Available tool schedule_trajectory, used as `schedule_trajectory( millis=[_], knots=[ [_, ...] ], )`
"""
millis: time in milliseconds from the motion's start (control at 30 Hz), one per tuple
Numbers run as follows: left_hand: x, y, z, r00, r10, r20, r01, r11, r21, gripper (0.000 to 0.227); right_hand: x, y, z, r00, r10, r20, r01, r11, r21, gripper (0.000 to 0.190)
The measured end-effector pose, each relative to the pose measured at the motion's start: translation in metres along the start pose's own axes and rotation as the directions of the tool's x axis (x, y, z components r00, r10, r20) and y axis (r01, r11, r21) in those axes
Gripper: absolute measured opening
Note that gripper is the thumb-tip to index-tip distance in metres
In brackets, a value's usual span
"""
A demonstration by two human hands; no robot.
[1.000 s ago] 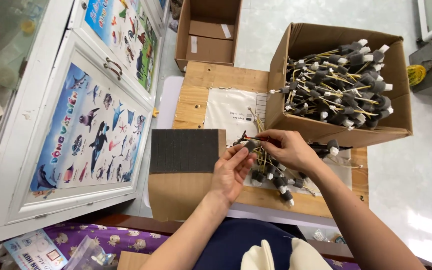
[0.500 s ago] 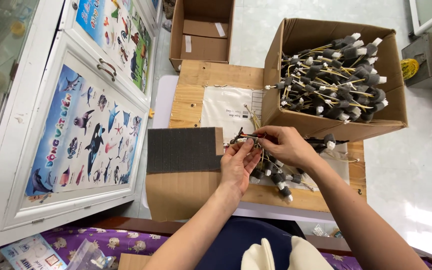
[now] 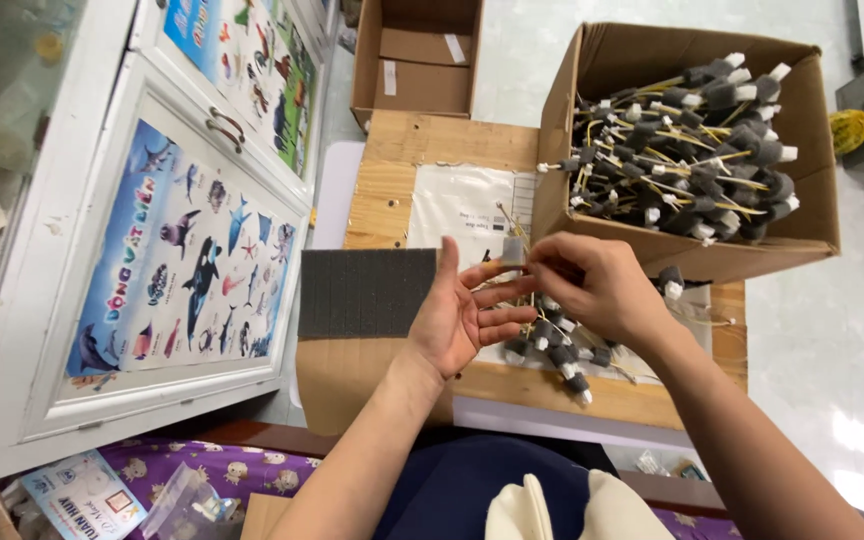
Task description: Assemble small wire components by attaching foam pads to the wire bundles.
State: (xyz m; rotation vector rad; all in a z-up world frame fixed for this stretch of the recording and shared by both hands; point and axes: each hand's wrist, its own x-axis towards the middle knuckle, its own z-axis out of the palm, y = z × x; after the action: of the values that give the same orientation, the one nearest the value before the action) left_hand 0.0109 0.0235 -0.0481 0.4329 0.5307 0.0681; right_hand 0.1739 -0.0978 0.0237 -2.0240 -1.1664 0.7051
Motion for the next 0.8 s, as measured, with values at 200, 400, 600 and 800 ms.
schedule_trajectory(
  millis=[200,400,600,800],
  knots=[
    [-0.004,0.002,-0.006,0.989,0.061,0.132,-0.076,0.991,0.113,0.069,-0.015,0.001,-0.012,0.965,-0.262,-0.029,0.259,0.963,-0.079,0.016],
    [-0.015,0.005,0.030,0.974,0.224,0.022,-0.212,0.876,0.433,0.055,-0.034,-0.007,-0.010,0.994,0.105,0.023,-0.107,0.985,0.138,0.012],
    [-0.015,0.019,0.014,0.989,0.065,0.133,-0.058,0.997,-0.055,0.049,-0.037,-0.017,-0.022,0.834,-0.547,-0.064,0.508,0.809,-0.296,0.016],
    [-0.051,0.031,0.053,0.948,0.222,0.226,-0.282,0.917,0.283,0.072,-0.035,-0.014,-0.021,0.975,-0.218,-0.045,0.215,0.974,-0.066,0.009]
  ],
)
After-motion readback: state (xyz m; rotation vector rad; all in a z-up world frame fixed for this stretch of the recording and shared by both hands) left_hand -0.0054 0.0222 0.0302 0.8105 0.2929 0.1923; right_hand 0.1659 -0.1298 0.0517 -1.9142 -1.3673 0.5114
